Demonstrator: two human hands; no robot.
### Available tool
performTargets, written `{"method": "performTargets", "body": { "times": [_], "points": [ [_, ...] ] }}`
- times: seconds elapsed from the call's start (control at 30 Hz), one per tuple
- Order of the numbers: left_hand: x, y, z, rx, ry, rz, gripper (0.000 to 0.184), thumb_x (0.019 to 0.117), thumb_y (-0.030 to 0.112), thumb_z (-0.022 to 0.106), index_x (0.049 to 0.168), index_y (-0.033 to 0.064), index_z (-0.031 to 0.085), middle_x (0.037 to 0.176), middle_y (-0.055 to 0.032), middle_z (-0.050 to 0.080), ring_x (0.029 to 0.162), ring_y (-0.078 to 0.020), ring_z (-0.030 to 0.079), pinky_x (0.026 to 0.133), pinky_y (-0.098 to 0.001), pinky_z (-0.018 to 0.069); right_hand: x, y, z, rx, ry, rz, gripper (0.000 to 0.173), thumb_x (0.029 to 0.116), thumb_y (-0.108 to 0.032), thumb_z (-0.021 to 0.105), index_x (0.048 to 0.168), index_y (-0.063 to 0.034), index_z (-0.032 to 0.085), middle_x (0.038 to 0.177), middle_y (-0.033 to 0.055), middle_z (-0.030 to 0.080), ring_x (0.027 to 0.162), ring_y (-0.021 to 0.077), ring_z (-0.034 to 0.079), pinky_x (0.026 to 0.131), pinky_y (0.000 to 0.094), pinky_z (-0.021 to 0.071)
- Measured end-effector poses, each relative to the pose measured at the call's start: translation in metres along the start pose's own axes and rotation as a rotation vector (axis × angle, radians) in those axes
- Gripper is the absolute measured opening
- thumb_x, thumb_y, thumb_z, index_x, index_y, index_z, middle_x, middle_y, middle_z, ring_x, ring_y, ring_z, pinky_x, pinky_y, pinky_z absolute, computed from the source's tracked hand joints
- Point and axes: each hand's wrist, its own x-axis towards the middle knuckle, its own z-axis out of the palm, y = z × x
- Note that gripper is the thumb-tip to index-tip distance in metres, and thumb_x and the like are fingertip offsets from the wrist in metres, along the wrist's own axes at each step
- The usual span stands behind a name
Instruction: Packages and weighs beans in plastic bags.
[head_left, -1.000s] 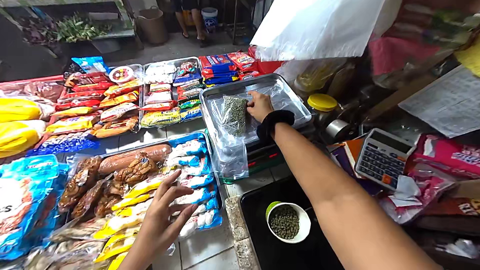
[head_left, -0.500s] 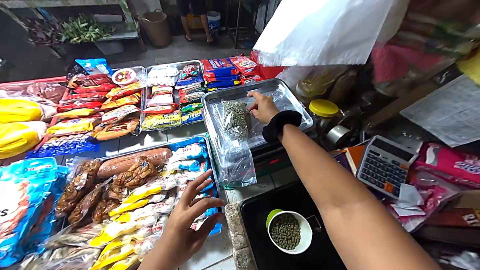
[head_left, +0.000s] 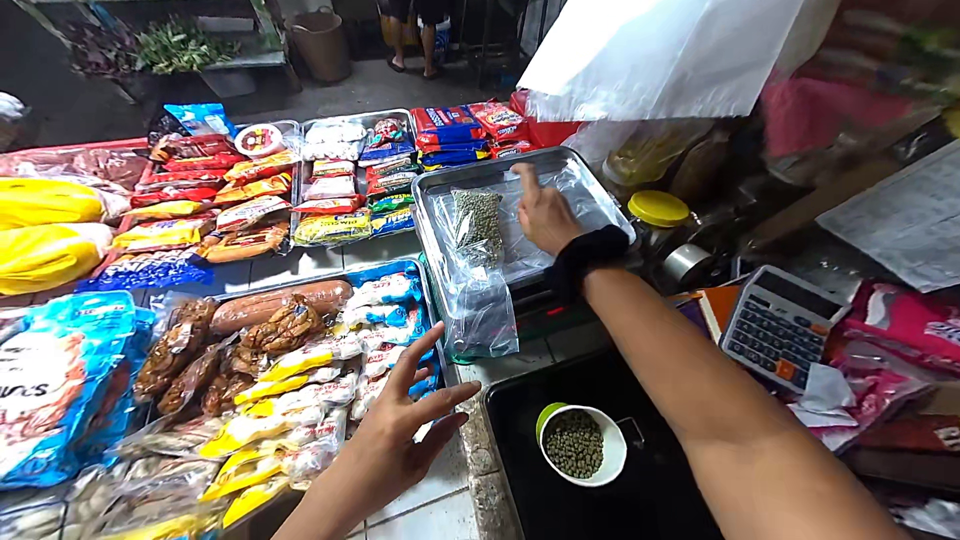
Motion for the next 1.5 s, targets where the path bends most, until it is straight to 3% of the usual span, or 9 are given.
{"method": "performTargets", "body": {
  "times": [0.23, 0.4, 0.6, 0.83, 0.97, 1.1, 1.27, 1.4, 1.5],
  "points": [
    [-0.013, 0.000, -0.011, -0.019, 0.078, -0.024, 0.027, 0.0966, 0.024, 0.071, 0.122, 0.0309, 0.073, 0.160, -0.0180, 0.038, 0.145, -0.0282, 0.045, 0.105, -0.0372, 0.0562, -0.145, -0.063, -0.085, 0.073, 0.536, -0.496, 0.032, 0.0997, -0.005, 0.062, 0.131, 0.0016, 0.056, 0.104, 0.0132, 0.071, 0.096, 0.0211, 0.067, 0.085, 0.0352, 0.0571],
    [-0.025, -0.005, -0.014, -0.004, 0.114, -0.055, 0.025, 0.0957, 0.027, 0.072, 0.120, 0.0296, 0.074, 0.157, -0.0152, 0.042, 0.143, -0.0255, 0.047, 0.109, -0.0355, 0.0526, -0.234, -0.053, -0.111, 0.097, 0.702, -0.454, 0.020, 0.0987, -0.013, 0.066, 0.118, -0.0200, 0.063, 0.113, -0.0048, 0.069, 0.113, 0.0134, 0.066, 0.093, 0.0321, 0.0580],
    [-0.032, 0.003, -0.015, 0.029, 0.122, -0.056, 0.023, 0.0948, 0.028, 0.072, 0.117, 0.0302, 0.076, 0.157, -0.0134, 0.044, 0.143, -0.0265, 0.047, 0.112, -0.0375, 0.0495, -0.263, -0.042, -0.125, 0.034, 0.788, -0.406, 0.019, 0.0985, -0.013, 0.066, 0.117, -0.0176, 0.063, 0.116, -0.0033, 0.068, 0.114, 0.0142, 0.065, 0.094, 0.0324, 0.0571],
    [-0.025, 0.008, -0.007, 0.137, 0.110, -0.061, 0.025, 0.0966, 0.031, 0.069, 0.121, 0.0309, 0.074, 0.156, -0.0182, 0.043, 0.140, -0.0247, 0.049, 0.108, -0.0364, 0.0512, -0.264, -0.052, -0.119, 0.136, 0.812, -0.458, 0.017, 0.0967, -0.010, 0.068, 0.112, -0.0159, 0.063, 0.110, -0.0026, 0.067, 0.109, 0.0130, 0.066, 0.091, 0.0316, 0.0583],
    [0.001, -0.003, 0.013, 0.222, 0.028, -0.078, 0.037, 0.1014, 0.022, 0.061, 0.138, 0.0215, 0.066, 0.157, -0.0299, 0.037, 0.131, -0.0385, 0.057, 0.100, -0.0468, 0.0554, -0.236, -0.065, -0.068, 0.303, 0.506, -0.537, 0.014, 0.1007, -0.016, 0.066, 0.114, -0.0135, 0.065, 0.099, 0.0019, 0.073, 0.101, 0.0138, 0.068, 0.094, 0.0334, 0.0537],
    [0.034, -0.013, 0.023, 0.217, 0.143, -0.006, 0.032, 0.1020, 0.011, 0.055, 0.129, -0.0010, 0.068, 0.142, -0.0252, 0.058, 0.113, -0.0275, 0.070, 0.089, -0.0361, 0.0601, -0.187, -0.075, -0.005, 0.183, 0.371, -0.683, 0.013, 0.1008, -0.015, 0.063, 0.110, -0.0102, 0.070, 0.086, 0.0039, 0.073, 0.095, 0.0219, 0.066, 0.096, 0.0400, 0.0479],
    [0.065, -0.006, 0.022, 0.052, 0.289, -0.028, 0.030, 0.0876, 0.001, 0.070, 0.117, -0.0042, 0.072, 0.126, -0.0204, 0.067, 0.089, -0.0143, 0.074, 0.075, -0.0251, 0.0629, -0.127, -0.082, 0.023, -0.139, 0.524, -0.749, 0.015, 0.1002, -0.005, 0.058, 0.099, -0.0073, 0.072, 0.067, 0.0043, 0.069, 0.086, 0.0249, 0.073, 0.103, 0.0516, 0.0467],
    [0.091, 0.004, 0.001, -0.057, 0.268, -0.171, 0.042, 0.0843, -0.001, 0.074, 0.126, -0.0042, 0.068, 0.127, -0.0214, 0.066, 0.083, -0.0156, 0.075, 0.072, -0.0271, 0.0635, -0.095, -0.078, 0.016, -0.164, 0.457, -0.607, 0.019, 0.0943, 0.002, 0.060, 0.107, -0.0026, 0.073, 0.094, 0.0125, 0.077, 0.109, 0.0364, 0.072, 0.105, 0.0677, 0.0426],
    [0.123, 0.008, -0.026, -0.055, 0.223, -0.228, 0.039, 0.0861, 0.000, 0.075, 0.124, -0.0022, 0.069, 0.119, -0.0182, 0.070, 0.086, -0.0181, 0.074, 0.078, -0.0342, 0.0634, -0.087, -0.076, -0.019, 0.109, 0.333, -0.519, 0.024, 0.0878, -0.002, 0.064, 0.111, 0.0011, 0.070, 0.102, 0.0131, 0.075, 0.099, 0.0286, 0.073, 0.093, 0.0532, 0.0552]
  ]
}}
